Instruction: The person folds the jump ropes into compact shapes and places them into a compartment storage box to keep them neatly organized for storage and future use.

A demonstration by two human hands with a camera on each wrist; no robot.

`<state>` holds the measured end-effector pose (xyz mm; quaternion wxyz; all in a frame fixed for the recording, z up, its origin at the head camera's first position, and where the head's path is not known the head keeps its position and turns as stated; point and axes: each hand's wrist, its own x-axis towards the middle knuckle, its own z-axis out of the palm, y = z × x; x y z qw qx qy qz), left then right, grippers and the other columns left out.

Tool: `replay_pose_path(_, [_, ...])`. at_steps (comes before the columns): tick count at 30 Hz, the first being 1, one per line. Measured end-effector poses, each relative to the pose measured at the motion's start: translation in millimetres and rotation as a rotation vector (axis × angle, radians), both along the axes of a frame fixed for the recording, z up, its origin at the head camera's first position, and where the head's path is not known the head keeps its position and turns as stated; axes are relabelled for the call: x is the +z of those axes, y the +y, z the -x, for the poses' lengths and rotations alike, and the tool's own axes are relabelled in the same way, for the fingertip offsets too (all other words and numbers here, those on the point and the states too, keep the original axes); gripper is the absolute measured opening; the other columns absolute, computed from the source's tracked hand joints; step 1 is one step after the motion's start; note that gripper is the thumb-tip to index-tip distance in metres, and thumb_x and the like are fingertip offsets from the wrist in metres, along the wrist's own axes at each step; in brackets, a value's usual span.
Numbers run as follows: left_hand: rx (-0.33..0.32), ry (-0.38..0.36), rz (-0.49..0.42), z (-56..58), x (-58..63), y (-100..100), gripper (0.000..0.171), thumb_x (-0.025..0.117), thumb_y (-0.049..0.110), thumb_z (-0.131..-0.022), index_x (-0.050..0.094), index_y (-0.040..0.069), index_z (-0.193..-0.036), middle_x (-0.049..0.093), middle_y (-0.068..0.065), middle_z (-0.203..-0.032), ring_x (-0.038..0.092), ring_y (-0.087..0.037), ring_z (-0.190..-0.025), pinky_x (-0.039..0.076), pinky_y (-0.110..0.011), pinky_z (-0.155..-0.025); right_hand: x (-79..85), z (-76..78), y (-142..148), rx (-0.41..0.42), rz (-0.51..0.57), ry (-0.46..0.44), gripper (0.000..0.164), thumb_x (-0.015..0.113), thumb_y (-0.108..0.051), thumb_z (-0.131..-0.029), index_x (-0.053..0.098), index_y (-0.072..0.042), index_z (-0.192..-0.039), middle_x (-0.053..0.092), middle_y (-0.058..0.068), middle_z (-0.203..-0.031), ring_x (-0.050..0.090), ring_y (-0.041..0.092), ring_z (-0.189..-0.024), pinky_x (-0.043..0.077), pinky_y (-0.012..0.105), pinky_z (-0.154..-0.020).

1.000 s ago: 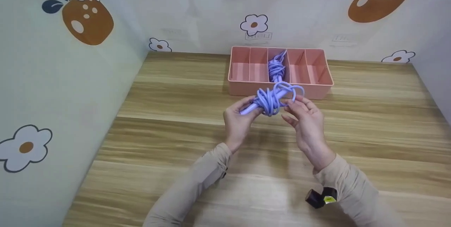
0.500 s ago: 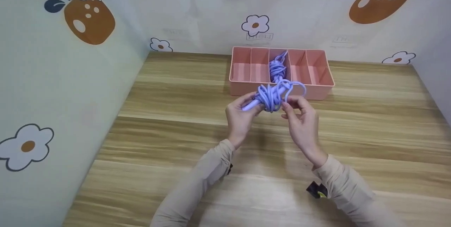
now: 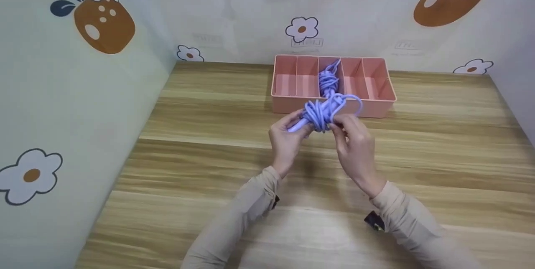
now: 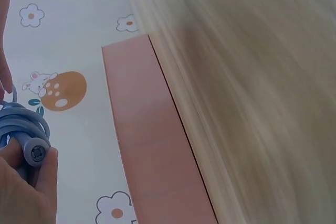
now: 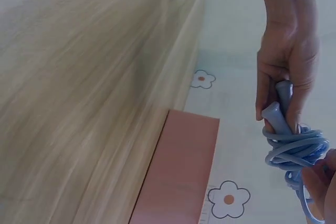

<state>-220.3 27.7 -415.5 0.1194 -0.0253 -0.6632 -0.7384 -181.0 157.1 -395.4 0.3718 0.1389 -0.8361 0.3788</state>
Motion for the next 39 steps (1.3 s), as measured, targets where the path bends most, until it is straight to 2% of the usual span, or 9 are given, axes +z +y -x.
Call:
replay_pose_path(5, [0.001, -0.017, -0.090, 1.5, 1.4, 3.6, 0.035, 0.072, -0.011, -0.066, 0.063, -0.010, -0.100, 0.066, -0.025, -0.092, 0.066, -0.028, -0.083, 0.057, -0.030, -0.061, 10.0, 3.4, 3.1, 0.010, 0.184, -0.061, 0.008, 0.060, -0.003, -0.085, 0.061, 0.004, -0.089, 0.060, 0.009, -0.083, 0.057, 0.012, -0.077, 0.052, 0.015, -0.057])
replay_pose_path(12, [-0.006, -0.036, -0.194, 0.4, -1.2, 6.1, 0.036, 0.069, -0.014, -0.067, 0.061, -0.012, -0.101, 0.065, -0.026, -0.090, 0.066, -0.026, -0.079, 0.057, -0.033, -0.061, 15.2, 8.3, 6.5, 0.073, 0.610, -0.263, 0.016, 0.054, -0.002, -0.089, 0.055, 0.013, -0.095, 0.057, 0.011, -0.083, 0.058, 0.013, -0.073, 0.054, 0.023, -0.054])
replay_pose_path(17, [-0.031, -0.015, -0.241, -1.5, -2.8, 8.5, 0.036, 0.069, -0.013, -0.068, 0.060, -0.013, -0.103, 0.066, -0.024, -0.089, 0.065, -0.019, -0.072, 0.057, -0.033, -0.060, 17.5, 11.4, 7.4, 0.088, 0.842, -0.344, 0.013, 0.049, -0.001, -0.091, 0.054, 0.010, -0.097, 0.056, 0.007, -0.083, 0.056, 0.013, -0.071, 0.053, 0.023, -0.053])
replay_pose_path(26, [-0.044, 0.019, -0.254, -3.6, -2.8, 13.6, 0.035, 0.069, -0.013, -0.068, 0.059, -0.013, -0.102, 0.066, -0.023, -0.086, 0.064, -0.014, -0.070, 0.057, -0.032, -0.061, 14.6, 12.0, 5.4, 0.110, 1.025, -0.381, 0.012, 0.052, -0.004, -0.090, 0.049, 0.001, -0.100, 0.052, 0.006, -0.089, 0.053, 0.013, -0.076, 0.053, 0.020, -0.056])
replay_pose_path(28, [-0.050, 0.018, -0.257, -4.0, -2.5, 14.8, 0.035, 0.069, -0.013, -0.068, 0.060, -0.013, -0.102, 0.066, -0.023, -0.087, 0.064, -0.014, -0.069, 0.057, -0.033, -0.061, 4.3, 15.0, 7.1, 0.126, 1.057, -0.382, 0.024, 0.058, -0.007, -0.087, 0.044, -0.001, -0.106, 0.050, 0.007, -0.093, 0.052, 0.013, -0.079, 0.053, 0.021, -0.057])
replay_pose_path(31, [-0.052, 0.010, -0.261, -4.8, -1.7, 16.7, 0.034, 0.070, -0.012, -0.069, 0.060, -0.012, -0.102, 0.066, -0.023, -0.086, 0.063, -0.013, -0.068, 0.057, -0.032, -0.060, -27.3, 27.0, 16.3, 0.196, 1.150, -0.377, 0.042, 0.066, -0.010, -0.082, 0.041, -0.005, -0.114, 0.051, 0.010, -0.099, 0.054, 0.017, -0.085, 0.055, 0.028, -0.060])
replay_pose_path(33, [-0.052, 0.004, -0.261, -5.8, -0.7, 17.7, 0.034, 0.070, -0.012, -0.069, 0.061, -0.012, -0.102, 0.066, -0.022, -0.087, 0.063, -0.013, -0.069, 0.056, -0.031, -0.060, -34.4, 28.5, 17.5, 0.244, 1.194, -0.426, 0.056, 0.070, -0.015, -0.079, 0.037, -0.004, -0.123, 0.050, 0.013, -0.108, 0.054, 0.020, -0.093, 0.056, 0.033, -0.069])
replay_pose_path(35, [-0.055, 0.000, -0.264, -7.0, 0.5, 18.6, 0.035, 0.069, -0.011, -0.069, 0.061, -0.011, -0.103, 0.066, -0.021, -0.087, 0.063, -0.013, -0.070, 0.056, -0.031, -0.060, -32.5, 25.3, 14.9, 0.292, 1.215, -0.495, 0.064, 0.070, -0.017, -0.079, 0.032, -0.002, -0.130, 0.048, 0.015, -0.116, 0.055, 0.021, -0.099, 0.054, 0.038, -0.079])
replay_pose_path(39, [-0.073, -0.001, -0.259, -10.2, 1.0, 20.3, 0.037, 0.069, -0.011, -0.070, 0.060, -0.011, -0.106, 0.066, -0.022, -0.090, 0.064, -0.015, -0.074, 0.057, -0.032, -0.062, -0.3, 8.1, -0.6, 0.347, 1.224, -0.604, 0.062, 0.061, -0.014, -0.085, 0.026, 0.001, -0.134, 0.045, 0.014, -0.123, 0.056, 0.019, -0.102, 0.049, 0.039, -0.090])
